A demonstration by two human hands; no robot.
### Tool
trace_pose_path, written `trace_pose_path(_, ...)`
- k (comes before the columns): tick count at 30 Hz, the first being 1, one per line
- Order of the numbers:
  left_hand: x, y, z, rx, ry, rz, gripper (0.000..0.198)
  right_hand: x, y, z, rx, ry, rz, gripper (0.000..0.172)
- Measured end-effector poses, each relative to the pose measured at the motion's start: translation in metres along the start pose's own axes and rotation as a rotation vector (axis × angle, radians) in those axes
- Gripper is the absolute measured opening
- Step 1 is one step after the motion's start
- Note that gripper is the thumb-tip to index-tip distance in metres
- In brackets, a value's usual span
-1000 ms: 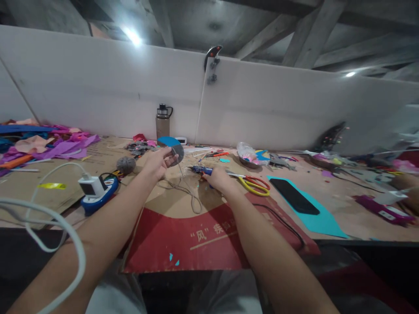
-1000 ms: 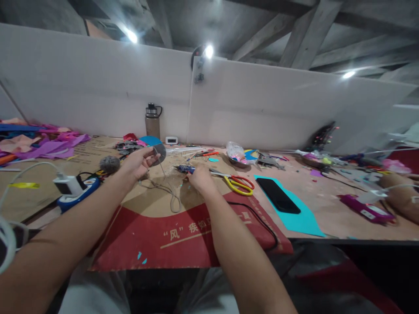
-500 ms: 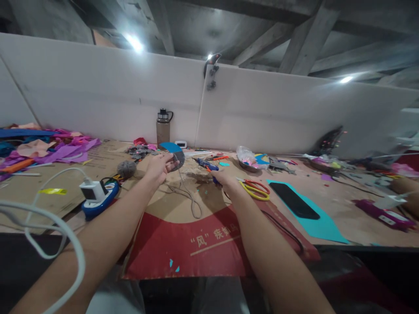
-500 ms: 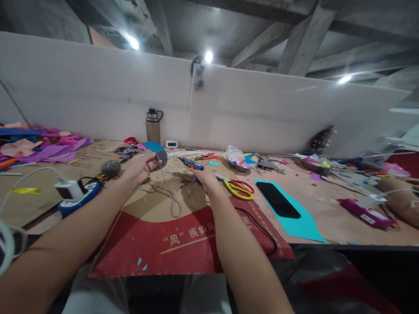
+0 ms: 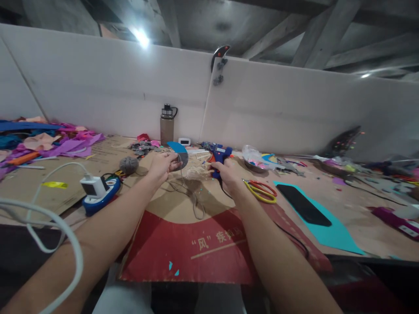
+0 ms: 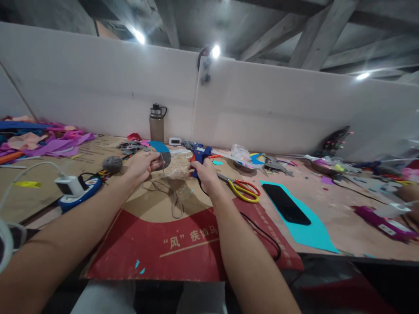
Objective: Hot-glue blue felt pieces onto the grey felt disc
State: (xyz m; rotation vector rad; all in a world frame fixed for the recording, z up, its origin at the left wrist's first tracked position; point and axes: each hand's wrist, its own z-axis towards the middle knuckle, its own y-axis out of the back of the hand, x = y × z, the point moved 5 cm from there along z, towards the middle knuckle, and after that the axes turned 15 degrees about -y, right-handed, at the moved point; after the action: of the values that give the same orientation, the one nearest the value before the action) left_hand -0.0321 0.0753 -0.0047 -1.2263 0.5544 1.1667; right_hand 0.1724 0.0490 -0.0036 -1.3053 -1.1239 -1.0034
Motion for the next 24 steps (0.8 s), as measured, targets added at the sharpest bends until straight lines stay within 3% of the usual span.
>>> trace_pose_path(7,0.0,-0.003,-0.002,0.005,-0.011,0.064,0.009,0.014,-0.018,-0.018,0.15,0.153,-0.154,0.025)
trace_pose_path(18,-0.004,0.002,0.0,-0.031,-0.032,0.042,0.008,0.019,-0.01,-0.019,-0.039,0.214,-0.227,0.031)
trace_pose_path(24,0.0,0.003,0.001,-0.002,-0.037,0.091,0.007,0.012,-0.015,-0.02,-0.031,0.258,-0.358,0.028)
